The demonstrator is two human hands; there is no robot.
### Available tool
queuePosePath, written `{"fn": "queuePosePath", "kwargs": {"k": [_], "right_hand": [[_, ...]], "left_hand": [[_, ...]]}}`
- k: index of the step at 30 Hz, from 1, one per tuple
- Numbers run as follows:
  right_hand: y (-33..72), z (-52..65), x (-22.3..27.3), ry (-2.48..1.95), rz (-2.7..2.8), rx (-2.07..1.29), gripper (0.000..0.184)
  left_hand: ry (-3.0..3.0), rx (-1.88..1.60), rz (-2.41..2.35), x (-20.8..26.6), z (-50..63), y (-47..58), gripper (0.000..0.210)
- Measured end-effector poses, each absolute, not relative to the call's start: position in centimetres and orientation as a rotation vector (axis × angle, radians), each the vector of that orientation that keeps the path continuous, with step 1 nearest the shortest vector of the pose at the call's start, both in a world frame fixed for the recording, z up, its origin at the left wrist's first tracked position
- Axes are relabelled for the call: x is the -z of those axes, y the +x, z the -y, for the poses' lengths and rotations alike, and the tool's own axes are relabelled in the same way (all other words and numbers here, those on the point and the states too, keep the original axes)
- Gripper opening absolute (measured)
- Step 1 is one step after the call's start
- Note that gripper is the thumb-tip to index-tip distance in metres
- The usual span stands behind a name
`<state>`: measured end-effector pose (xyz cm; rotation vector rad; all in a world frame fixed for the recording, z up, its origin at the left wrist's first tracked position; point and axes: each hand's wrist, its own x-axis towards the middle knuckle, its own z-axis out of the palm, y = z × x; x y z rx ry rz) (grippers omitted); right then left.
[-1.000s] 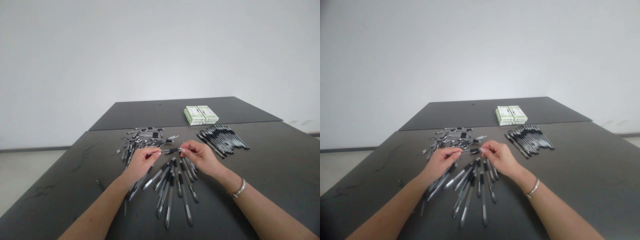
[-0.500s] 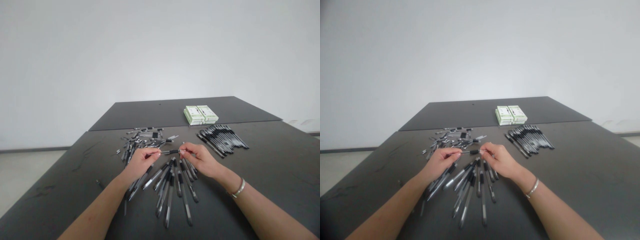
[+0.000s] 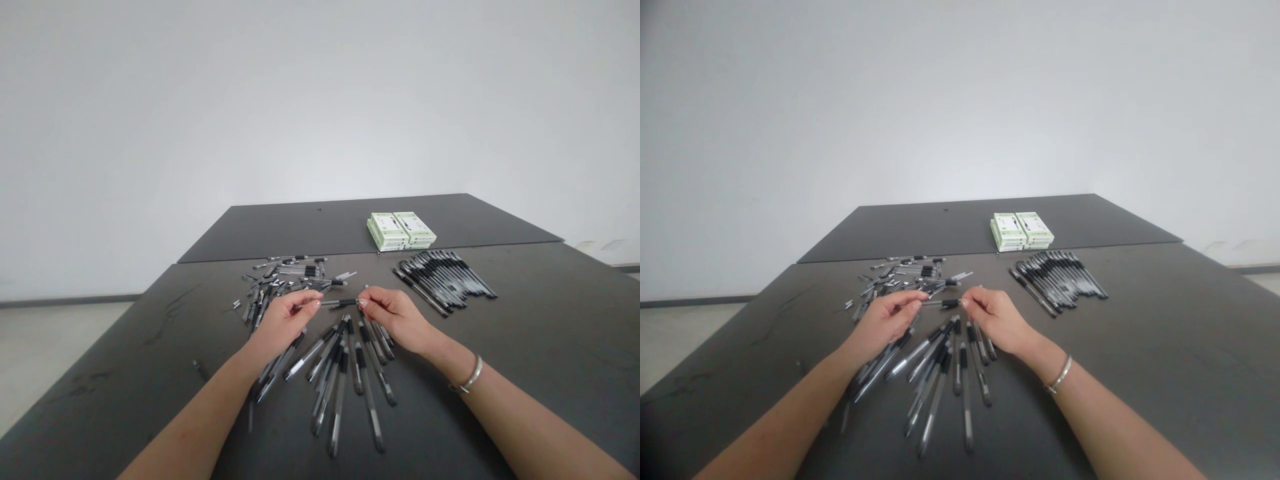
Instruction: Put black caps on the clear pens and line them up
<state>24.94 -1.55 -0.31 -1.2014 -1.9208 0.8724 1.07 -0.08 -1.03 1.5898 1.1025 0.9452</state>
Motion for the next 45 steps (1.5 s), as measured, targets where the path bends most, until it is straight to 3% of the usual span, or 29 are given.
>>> {"fn": "queuePosePath", "kwargs": {"k": [5, 33, 39, 45], "right_hand": [[25.4, 1.1, 0.7, -1.219, 1.863, -0.865, 0.029], [25.0, 0.7, 1.8, -1.168, 1.688, -1.14, 0.037], [24.6, 0.5, 1.9, -1.163, 1.775, -0.924, 0.027], [23.8, -1.4, 2.9, -1.137, 2.059, -0.381, 0.02]], "left_hand": [[1.289, -0.967, -1.04, 1.5, -0.4, 0.8, 0.033], [1.419, -1.065, -1.035, 1.6, -0.3, 0.9, 0.024], [1.178, -1.272, -0.985, 1.2, -0.7, 0.9, 0.024], [1.064, -1.362, -0.956, 0.7, -0.8, 0.7, 0.022]]}}
